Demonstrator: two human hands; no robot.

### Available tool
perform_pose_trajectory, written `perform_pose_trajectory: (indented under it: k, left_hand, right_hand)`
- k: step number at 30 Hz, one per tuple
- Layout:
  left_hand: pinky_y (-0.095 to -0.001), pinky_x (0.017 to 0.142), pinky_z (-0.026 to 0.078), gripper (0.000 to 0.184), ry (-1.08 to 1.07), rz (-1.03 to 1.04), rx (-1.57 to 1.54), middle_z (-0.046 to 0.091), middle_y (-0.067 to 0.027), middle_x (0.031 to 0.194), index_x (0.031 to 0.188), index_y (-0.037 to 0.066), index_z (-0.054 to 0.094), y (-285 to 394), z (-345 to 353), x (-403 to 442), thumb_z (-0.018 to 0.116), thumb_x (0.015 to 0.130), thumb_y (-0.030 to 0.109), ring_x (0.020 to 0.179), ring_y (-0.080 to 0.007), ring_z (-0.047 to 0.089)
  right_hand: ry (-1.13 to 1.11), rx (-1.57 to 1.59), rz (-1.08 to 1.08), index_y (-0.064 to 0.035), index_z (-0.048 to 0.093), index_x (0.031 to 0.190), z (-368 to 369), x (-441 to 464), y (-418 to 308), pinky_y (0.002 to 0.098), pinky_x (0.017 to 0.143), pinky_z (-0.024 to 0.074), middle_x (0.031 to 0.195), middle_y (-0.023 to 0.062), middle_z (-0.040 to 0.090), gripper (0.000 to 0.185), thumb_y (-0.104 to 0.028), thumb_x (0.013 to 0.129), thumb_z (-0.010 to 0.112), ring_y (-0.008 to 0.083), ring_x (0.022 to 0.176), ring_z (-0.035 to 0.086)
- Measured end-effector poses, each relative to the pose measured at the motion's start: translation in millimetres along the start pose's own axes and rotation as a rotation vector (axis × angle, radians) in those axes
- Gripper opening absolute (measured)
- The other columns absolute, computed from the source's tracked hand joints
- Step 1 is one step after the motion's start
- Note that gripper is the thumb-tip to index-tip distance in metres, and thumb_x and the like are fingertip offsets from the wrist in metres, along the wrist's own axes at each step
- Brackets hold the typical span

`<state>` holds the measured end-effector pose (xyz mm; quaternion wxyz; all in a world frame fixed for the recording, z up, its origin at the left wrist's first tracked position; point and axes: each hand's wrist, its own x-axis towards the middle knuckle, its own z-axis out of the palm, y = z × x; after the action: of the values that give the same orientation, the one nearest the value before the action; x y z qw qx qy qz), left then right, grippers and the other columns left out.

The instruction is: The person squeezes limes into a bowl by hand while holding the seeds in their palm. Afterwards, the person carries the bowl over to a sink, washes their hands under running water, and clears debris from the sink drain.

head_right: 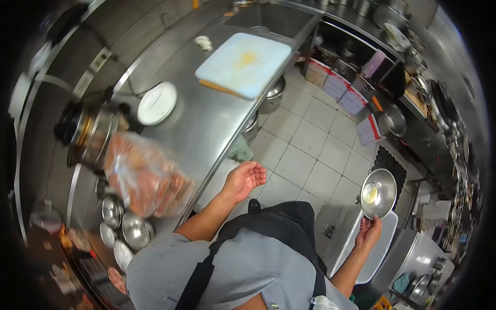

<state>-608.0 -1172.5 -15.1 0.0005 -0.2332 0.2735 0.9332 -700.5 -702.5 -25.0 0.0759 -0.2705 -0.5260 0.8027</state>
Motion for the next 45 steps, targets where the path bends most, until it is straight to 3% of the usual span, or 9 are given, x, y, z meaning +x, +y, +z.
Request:
perform_pose_trajectory:
  k: [9, 16, 19, 20, 31, 35, 38, 40, 45]
  left_hand:
    - [-0.0376, 0.078, 0.054, 0.017, 0.088, 0.040, 0.015, 0.066, -0.0126, 0.091, 0.094, 0.005, 0.060, 50, 64, 209, 0.056, 0.094, 0.022, 0.083, -0.0232, 0.064]
    - [-0.0368, 0.075, 0.056, 0.017, 0.152, 0.202, -0.014, 0.068, -0.0128, 0.089, 0.095, 0.005, 0.061, 101, 146, 343, 0.055, 0.095, 0.021, 0.081, -0.0228, 0.066]
    - [-0.0369, 0.075, 0.056, 0.016, 0.169, 0.297, -0.007, 0.067, -0.0131, 0.090, 0.096, 0.005, 0.060, 120, 167, 391, 0.053, 0.095, 0.019, 0.079, -0.0232, 0.067]
    - [-0.0367, 0.075, 0.056, 0.016, 0.178, 0.325, -0.010, 0.067, -0.0132, 0.091, 0.096, 0.005, 0.060, 128, 170, 405, 0.053, 0.096, 0.019, 0.080, -0.0231, 0.067]
    - [-0.0381, 0.075, 0.055, 0.015, 0.223, 0.382, -0.293, 0.065, -0.0159, 0.092, 0.099, 0.002, 0.057, 247, 160, 598, 0.052, 0.095, 0.015, 0.080, -0.0245, 0.064]
    - [-0.0384, 0.079, 0.054, 0.016, 0.199, 0.429, -0.344, 0.066, -0.0143, 0.094, 0.098, 0.003, 0.058, 303, 178, 644, 0.053, 0.095, 0.018, 0.083, -0.0238, 0.065]
    - [-0.0384, 0.079, 0.054, 0.017, 0.251, 0.477, -0.369, 0.067, -0.0135, 0.094, 0.098, 0.004, 0.058, 322, 172, 658, 0.054, 0.094, 0.020, 0.083, -0.0233, 0.064]
    - [-0.0385, 0.079, 0.054, 0.017, 0.358, 0.537, -0.419, 0.067, -0.0131, 0.094, 0.099, 0.004, 0.058, 324, 158, 657, 0.056, 0.094, 0.021, 0.083, -0.0230, 0.064]
    - [-0.0361, 0.077, 0.054, 0.019, 0.705, 0.754, -0.601, 0.066, -0.0128, 0.094, 0.102, 0.003, 0.058, 304, 147, 629, 0.057, 0.094, 0.020, 0.083, -0.0231, 0.065]
  right_hand:
    - [0.218, -0.187, -0.309, -0.0052, 0.052, 0.095, 91, 232, -41, 0.0282, 0.064, 0.0572, 0.088, 0.0053, 0.059, 0.014, -0.014, 0.090, 0.061, 0.0180, 0.073, 0.062]
    - [-0.333, -0.358, -0.458, -0.0015, 0.061, 0.107, 459, 360, -72, 0.0291, 0.067, 0.0574, 0.094, 0.0065, 0.061, 0.022, -0.013, 0.088, 0.061, 0.0136, 0.079, 0.061]
    - [-0.431, -0.698, -1.259, 0.0010, 0.062, 0.098, 617, 399, -64, 0.0385, 0.075, 0.0485, 0.092, 0.0166, 0.059, 0.022, -0.012, 0.081, 0.061, 0.0315, 0.086, 0.058]
    - [-0.456, -0.706, -1.288, 0.0007, 0.060, 0.092, 664, 404, -65, 0.0396, 0.074, 0.0470, 0.089, 0.0173, 0.057, 0.018, -0.013, 0.080, 0.062, 0.0334, 0.084, 0.057]
    - [-0.719, -0.901, -1.054, 0.0004, 0.051, 0.072, 942, 505, 14, 0.0409, 0.068, 0.0444, 0.076, 0.0172, 0.054, 0.026, -0.021, 0.076, 0.064, 0.0339, 0.072, 0.053]
    - [-0.937, -0.918, -1.136, 0.0007, 0.052, 0.077, 1024, 559, 74, 0.0300, 0.048, 0.0499, 0.077, 0.0102, 0.053, 0.019, -0.012, 0.084, 0.065, 0.0166, 0.053, 0.055]
    - [-1.032, -1.122, -1.039, -0.0014, 0.056, 0.079, 1095, 556, 118, 0.0414, 0.067, 0.0475, 0.083, 0.0161, 0.056, 0.020, -0.019, 0.081, 0.066, 0.0316, 0.074, 0.057]
    - [-1.166, -1.282, -1.262, -0.0034, 0.059, 0.085, 1144, 548, 152, 0.0481, 0.080, 0.0473, 0.094, 0.0200, 0.059, 0.022, -0.024, 0.082, 0.064, 0.0400, 0.088, 0.059]
    - [-1.313, -1.461, -1.294, -0.0052, 0.062, 0.094, 1242, 509, 250, 0.0481, 0.085, 0.0486, 0.105, 0.0214, 0.059, 0.025, -0.028, 0.084, 0.062, 0.0423, 0.097, 0.060]
